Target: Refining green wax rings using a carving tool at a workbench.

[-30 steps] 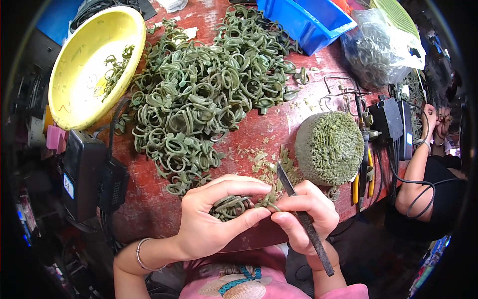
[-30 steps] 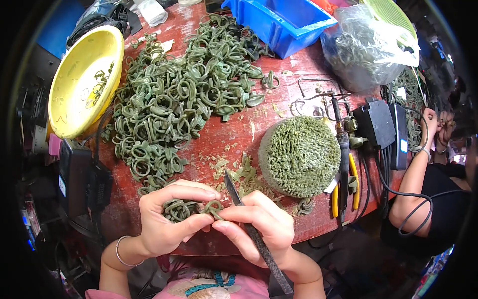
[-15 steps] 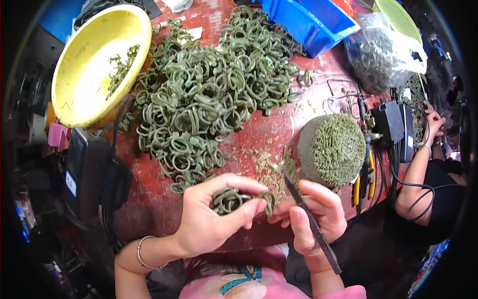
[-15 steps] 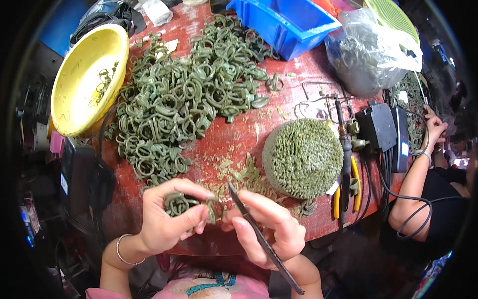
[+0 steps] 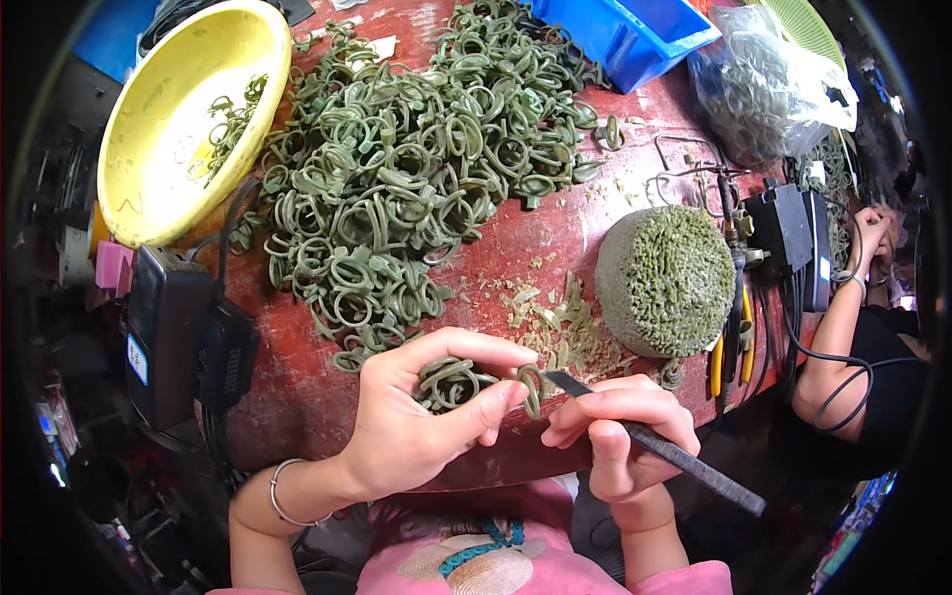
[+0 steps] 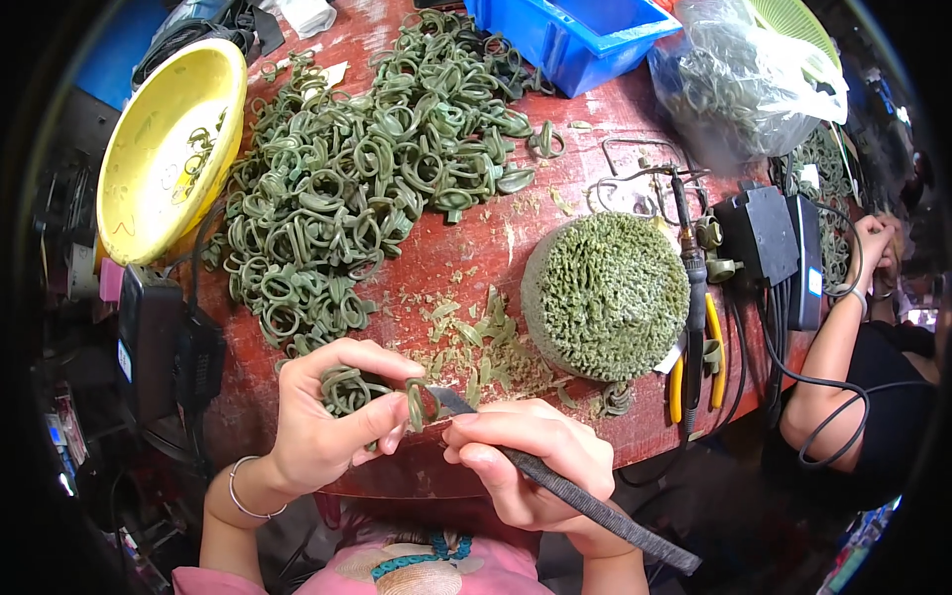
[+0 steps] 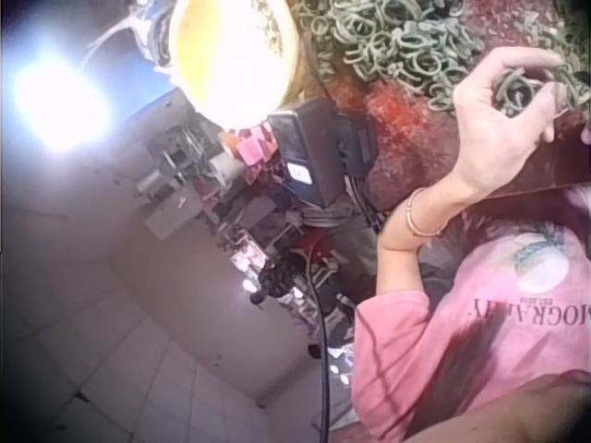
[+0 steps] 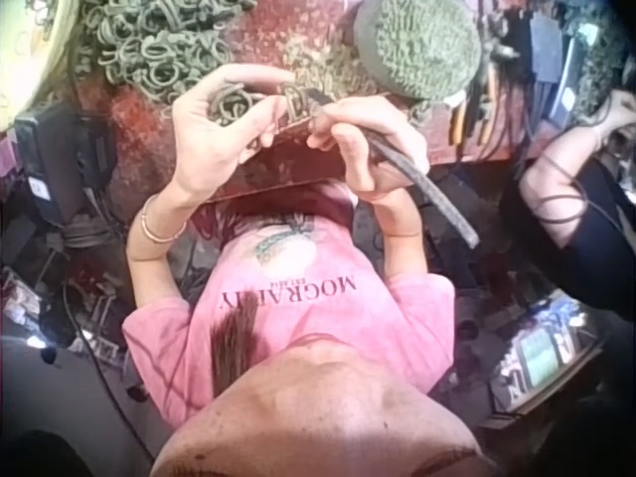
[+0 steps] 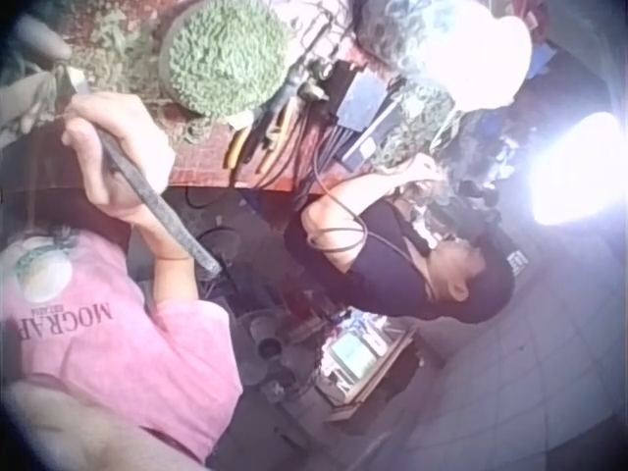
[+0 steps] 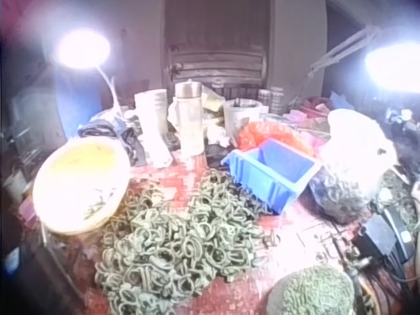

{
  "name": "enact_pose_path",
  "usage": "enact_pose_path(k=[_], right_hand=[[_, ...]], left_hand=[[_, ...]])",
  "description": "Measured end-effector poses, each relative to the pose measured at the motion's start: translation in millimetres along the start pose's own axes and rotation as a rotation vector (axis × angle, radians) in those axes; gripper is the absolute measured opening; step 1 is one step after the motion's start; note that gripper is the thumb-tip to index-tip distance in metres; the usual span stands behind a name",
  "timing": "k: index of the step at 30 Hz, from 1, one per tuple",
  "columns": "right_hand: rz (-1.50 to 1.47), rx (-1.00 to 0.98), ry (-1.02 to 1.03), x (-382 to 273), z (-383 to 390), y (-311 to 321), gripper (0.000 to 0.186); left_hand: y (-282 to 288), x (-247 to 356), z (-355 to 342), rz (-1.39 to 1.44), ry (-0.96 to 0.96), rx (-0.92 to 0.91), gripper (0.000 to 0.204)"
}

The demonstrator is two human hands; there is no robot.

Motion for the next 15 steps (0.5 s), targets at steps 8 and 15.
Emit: enact_pose_path(k=[8, 15], right_hand=[[-0.006, -0.037, -0.017, -4.1, 0.3, 6.9, 0.014], [0.021, 0.041, 0.089, 2.3, -2.2, -4.4, 0.025]], left_hand=[[-4.5, 1.9, -0.8, -0.002, -0.002, -0.028, 0.017], [-3.3, -0.2, 0.4, -0.111, -0.039, -0.033, 0.018]])
Point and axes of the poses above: each hand's wrist, its own z-axis away from the middle knuckle, its own y-axis out of the back of the hand, x = y × z, the point moved 1 cm from there along -z, towards the middle knuckle, and after that the axes turned 4 degrees about z, right-handed, at the moved point
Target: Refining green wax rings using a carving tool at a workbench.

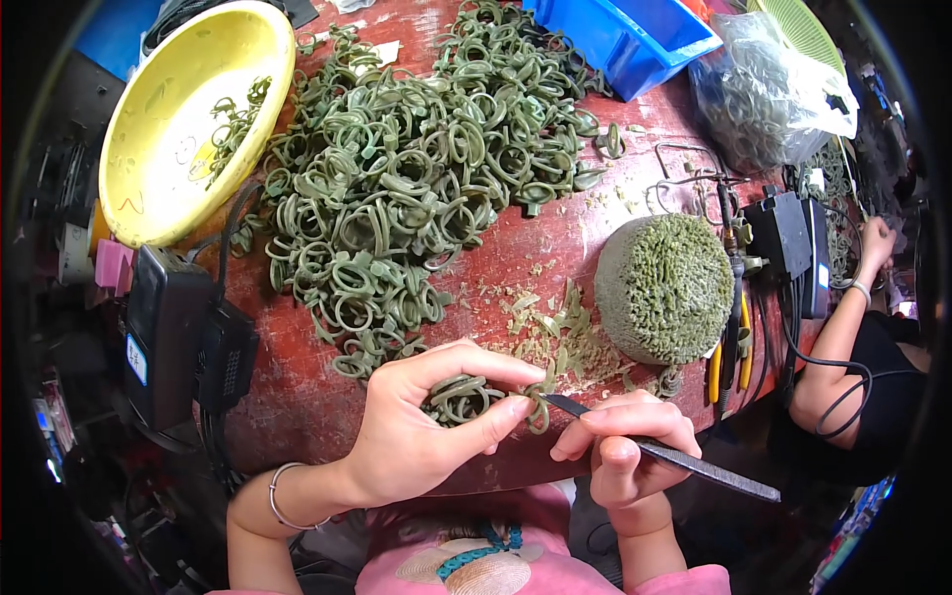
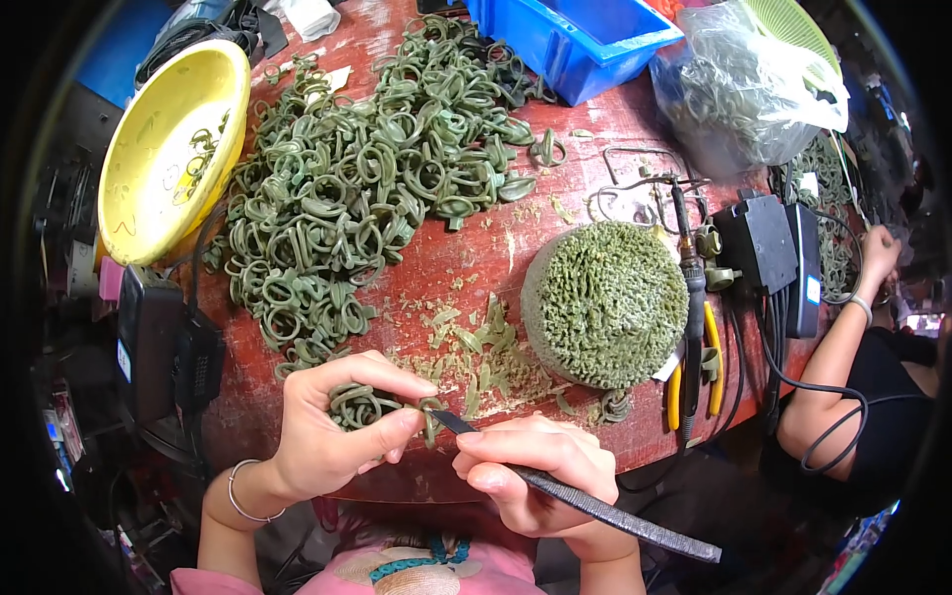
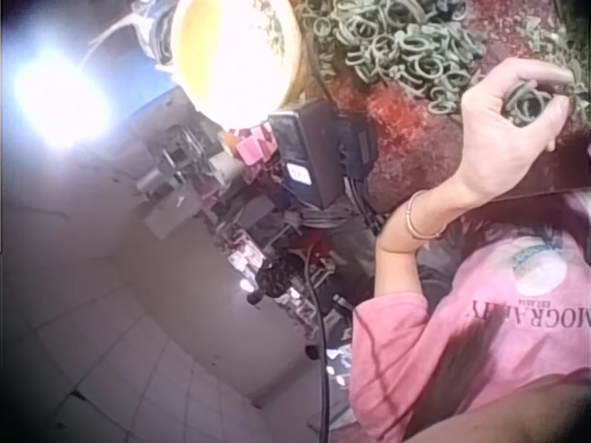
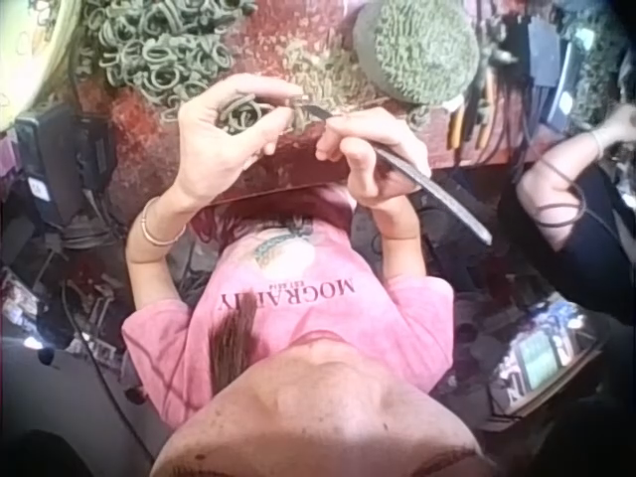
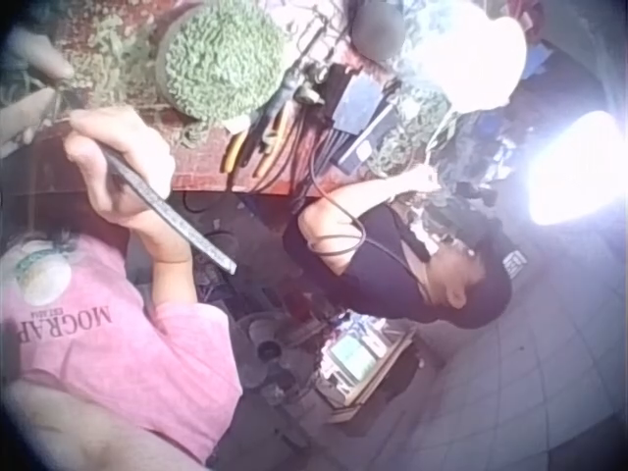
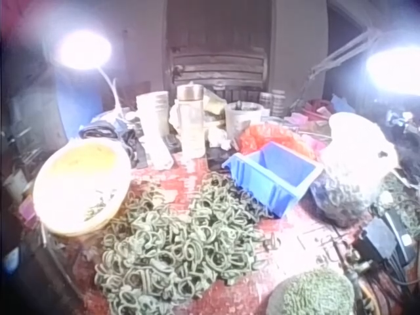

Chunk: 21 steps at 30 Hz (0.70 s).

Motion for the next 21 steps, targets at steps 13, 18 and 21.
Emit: enact_pose_path(k=[13, 18, 21], right_hand=[[0.066, 0.116, -0.087, -1.9, 6.3, -3.0, 0.034], [0.055, 0.041, -0.005, -0.6, 4.0, -1.2, 0.033], [0.07, 0.033, -0.032, -2.3, 3.8, -2.4, 0.033]], left_hand=[[1.0, -0.4, -0.5, -0.163, -0.125, -0.029, 0.018], [2.4, -1.6, 0.0, -0.138, -0.11, -0.032, 0.019], [0.0, 0.2, -0.7, -0.179, -0.131, -0.028, 0.02]])
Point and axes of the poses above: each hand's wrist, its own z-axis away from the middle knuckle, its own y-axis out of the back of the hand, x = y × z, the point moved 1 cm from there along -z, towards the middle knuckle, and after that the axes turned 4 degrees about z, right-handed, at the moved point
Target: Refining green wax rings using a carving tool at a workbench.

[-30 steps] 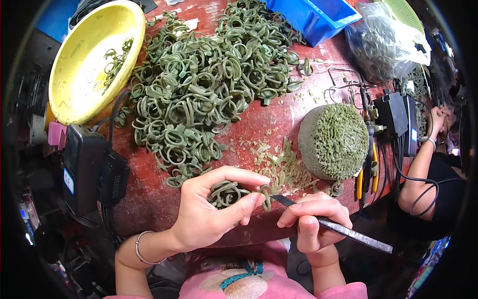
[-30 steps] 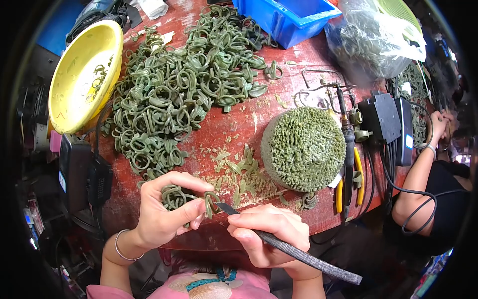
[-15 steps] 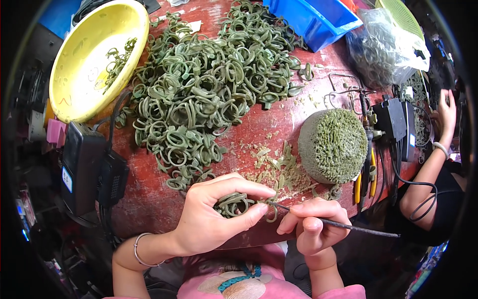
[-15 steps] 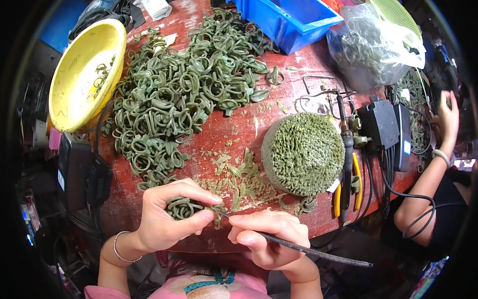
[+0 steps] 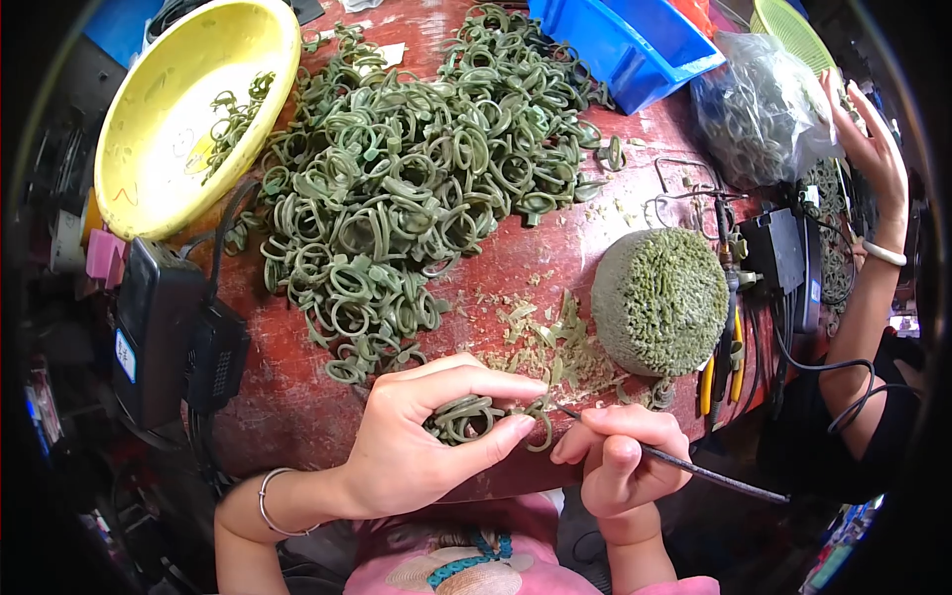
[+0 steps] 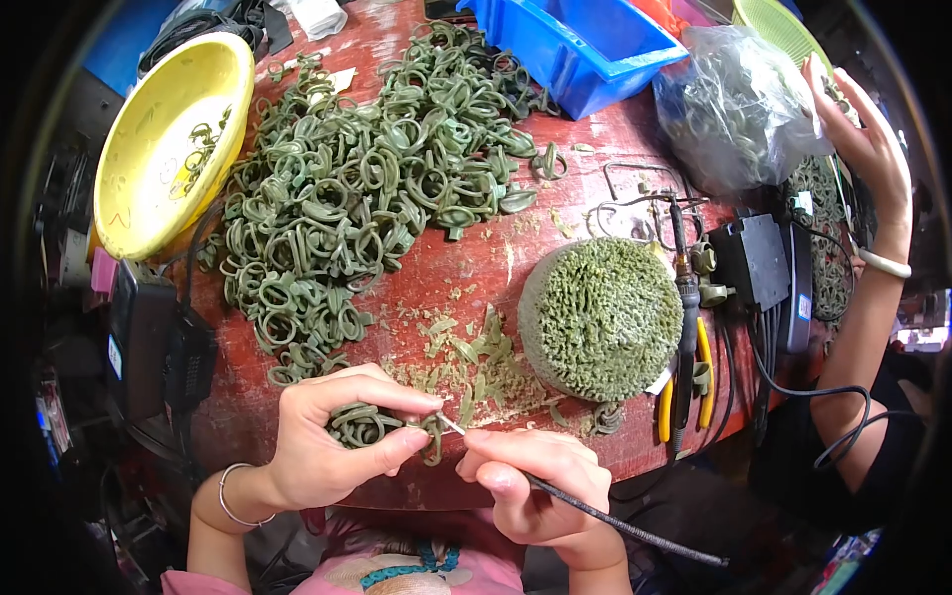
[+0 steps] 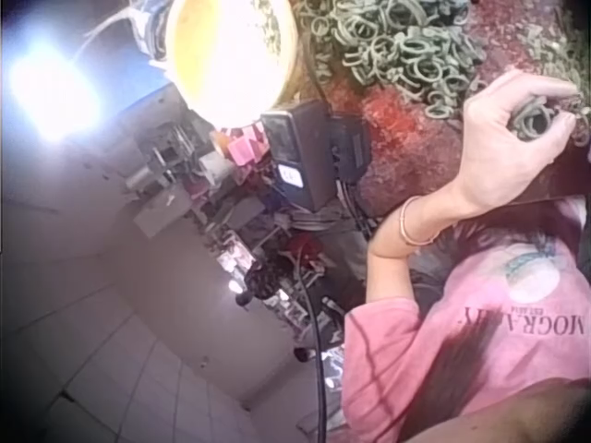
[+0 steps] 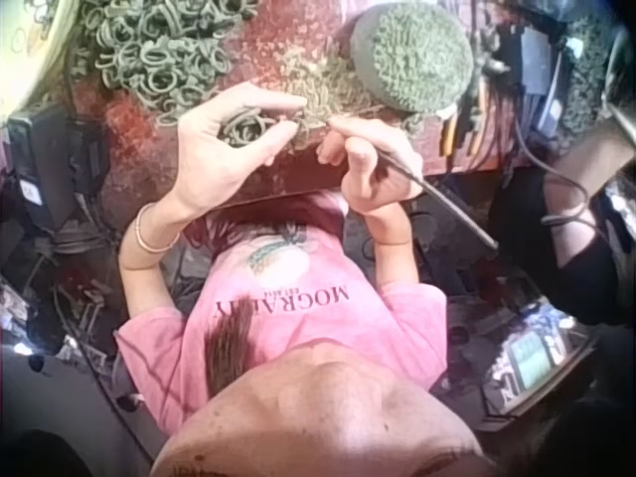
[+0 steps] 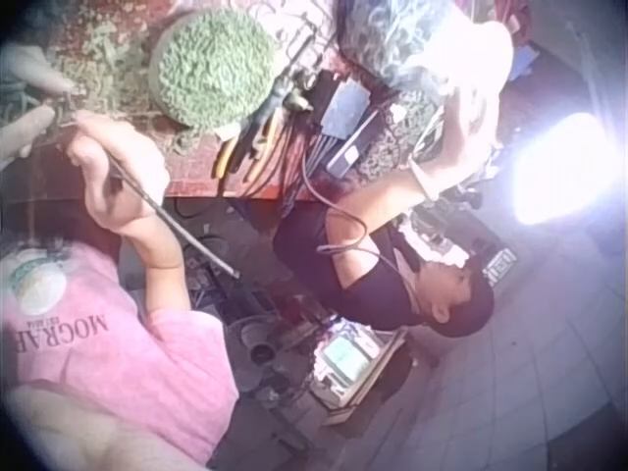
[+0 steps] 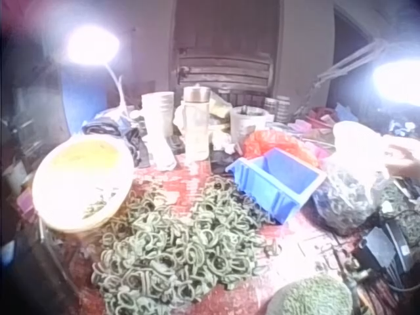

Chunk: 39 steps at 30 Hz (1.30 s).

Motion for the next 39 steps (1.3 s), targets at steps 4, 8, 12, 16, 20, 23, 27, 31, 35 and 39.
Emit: enact_pose_path(k=[4, 8, 12, 16, 20, 23, 27, 31, 35, 39], right_hand=[[-0.051, 0.025, -0.044, 5.8, 9.3, 8.3, 0.015], [-0.069, 0.014, -0.019, 6.6, 8.4, 8.9, 0.018], [-0.037, 0.027, -0.006, 6.0, 4.5, 11.8, 0.022], [0.043, 0.091, 0.06, 6.1, 4.0, 13.2, 0.028], [0.101, 0.2, -0.107, -9.2, -1.1, 26.4, 0.037], [0.225, 0.402, -0.11, -6.0, -21.8, 46.7, 0.039], [0.852, 0.457, -0.088, 10.4, -40.7, 74.0, 0.014], [1.075, 0.365, -0.032, 14.4, -39.6, 80.7, 0.019], [0.981, 0.367, -0.128, 21.9, -34.9, 89.3, 0.027], [0.887, 0.312, -0.177, 40.1, -26.8, 97.3, 0.037]], left_hand=[[1.5, 1.1, 0.0, -0.038, -0.009, 0.009, 0.021], [2.7, -0.5, 0.7, -0.039, -0.004, 0.014, 0.019], [2.4, -2.8, -0.8, -0.034, -0.038, 0.019, 0.016], [1.9, -3.7, -2.2, -0.053, -0.107, 0.014, 0.016], [1.1, 0.8, 1.3, 0.052, 0.036, 0.039, 0.015], [0.8, 1.6, 7.3, 0.081, 0.13, 0.103, 0.013], [2.4, 4.5, 8.5, 0.153, 0.19, 0.081, 0.013], [3.9, 7.1, 9.7, 0.341, 0.214, 0.036, 0.013], [4.1, 11.0, 12.2, 0.412, 0.187, -0.009, 0.012], [3.5, 9.2, 12.8, 0.396, 0.17, -0.015, 0.013]])
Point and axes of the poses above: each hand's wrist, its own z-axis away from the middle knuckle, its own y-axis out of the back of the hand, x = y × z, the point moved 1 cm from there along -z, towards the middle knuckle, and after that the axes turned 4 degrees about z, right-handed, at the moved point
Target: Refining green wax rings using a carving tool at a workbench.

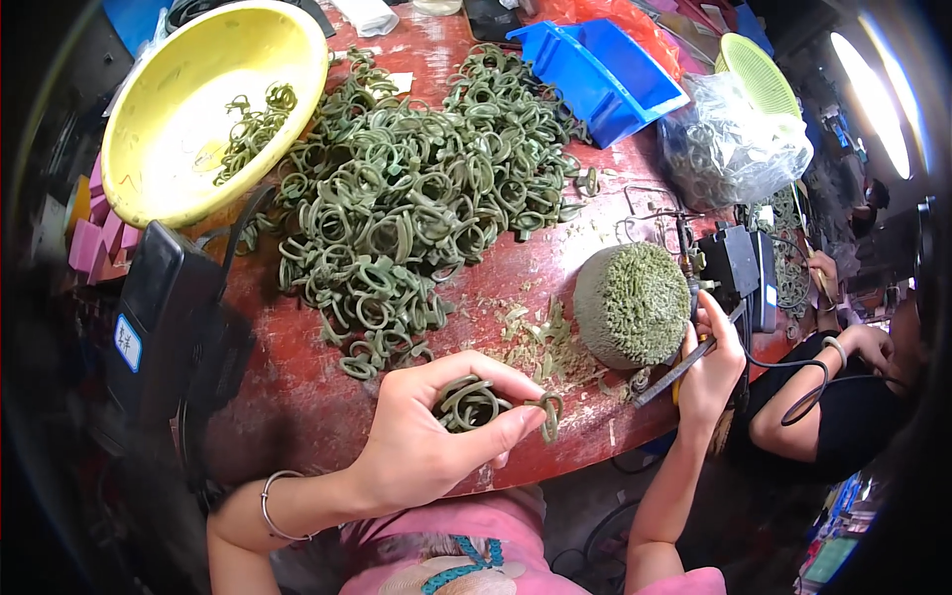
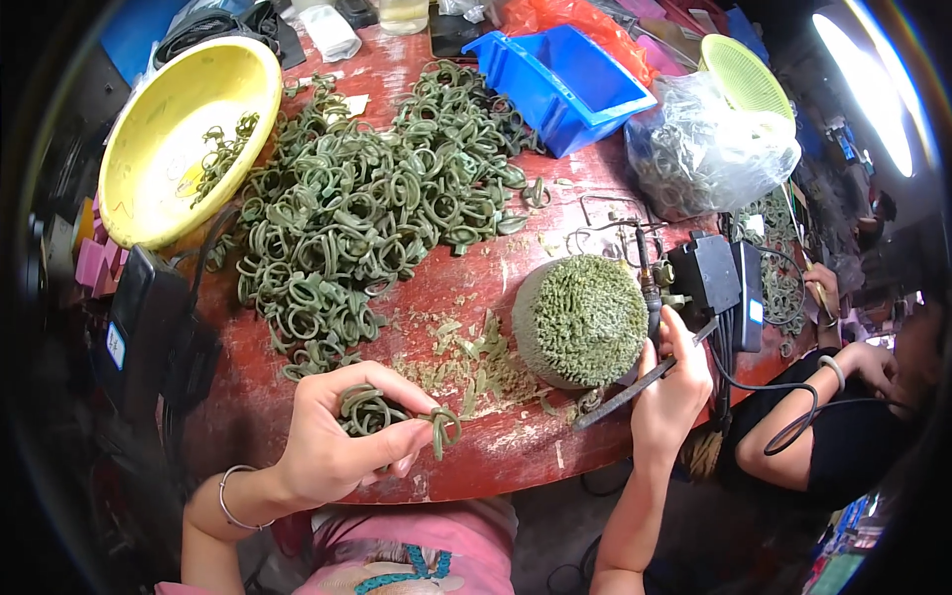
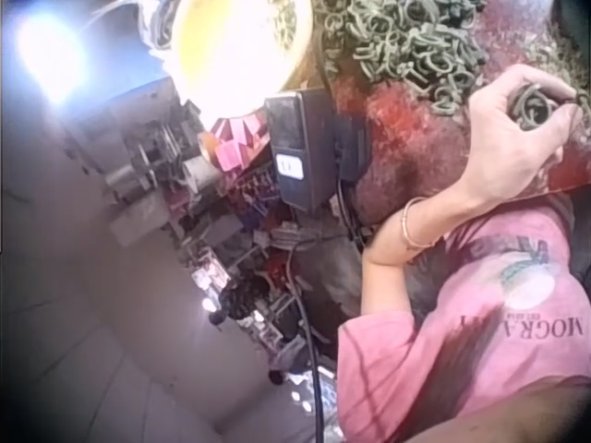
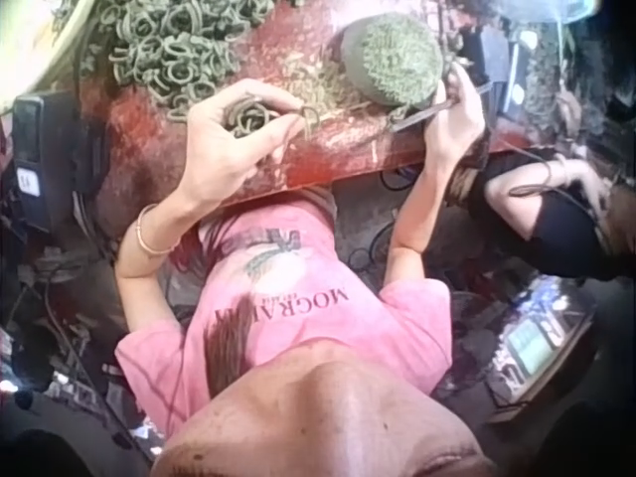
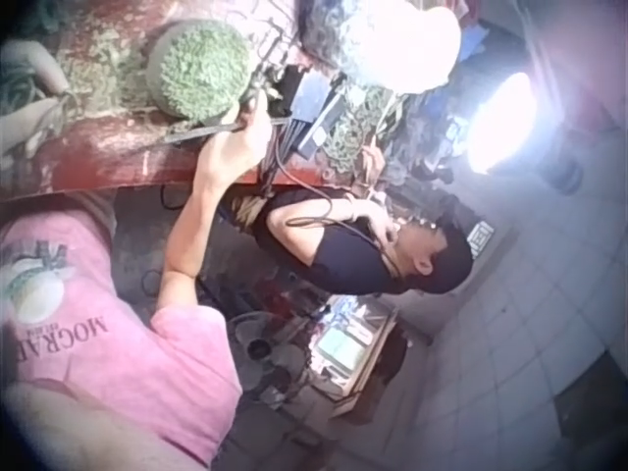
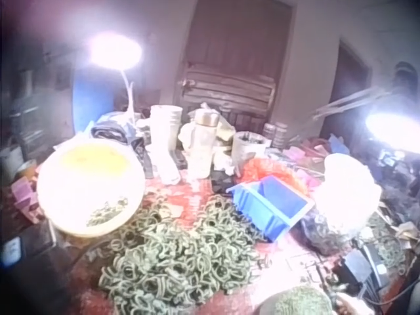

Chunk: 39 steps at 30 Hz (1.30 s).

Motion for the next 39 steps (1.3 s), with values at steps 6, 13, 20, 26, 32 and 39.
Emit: enact_pose_path(k=[6, 13, 20, 26, 32, 39], right_hand=[[-0.29, 0.064, -0.095, -7.2, 1.1, 5.2, 0.033], [-0.526, -0.028, -0.144, -40.0, 44.9, 23.2, 0.024], [-0.658, -0.333, -0.075, -35.6, 95.1, 10.6, 0.036], [-0.704, -0.349, -0.058, -43.9, 114.6, 0.0, 0.039], [-0.824, -0.319, -0.147, -49.0, 120.0, -4.6, 0.042], [-0.758, -0.34, -0.053, -49.5, 117.4, -3.9, 0.042]], left_hand=[[0.5, -1.3, -3.0, 0.046, 0.065, 0.004, 0.011], [4.6, -2.4, -5.8, 0.213, 0.157, 0.023, 0.012], [4.6, -6.0, -7.3, 0.245, 0.168, 0.037, 0.014], [4.3, -7.5, -7.7, 0.297, 0.178, 0.029, 0.016], [3.0, -4.3, -7.3, 0.25, 0.163, 0.026, 0.016], [2.5, -5.5, -7.6, 0.246, 0.158, 0.049, 0.016]])
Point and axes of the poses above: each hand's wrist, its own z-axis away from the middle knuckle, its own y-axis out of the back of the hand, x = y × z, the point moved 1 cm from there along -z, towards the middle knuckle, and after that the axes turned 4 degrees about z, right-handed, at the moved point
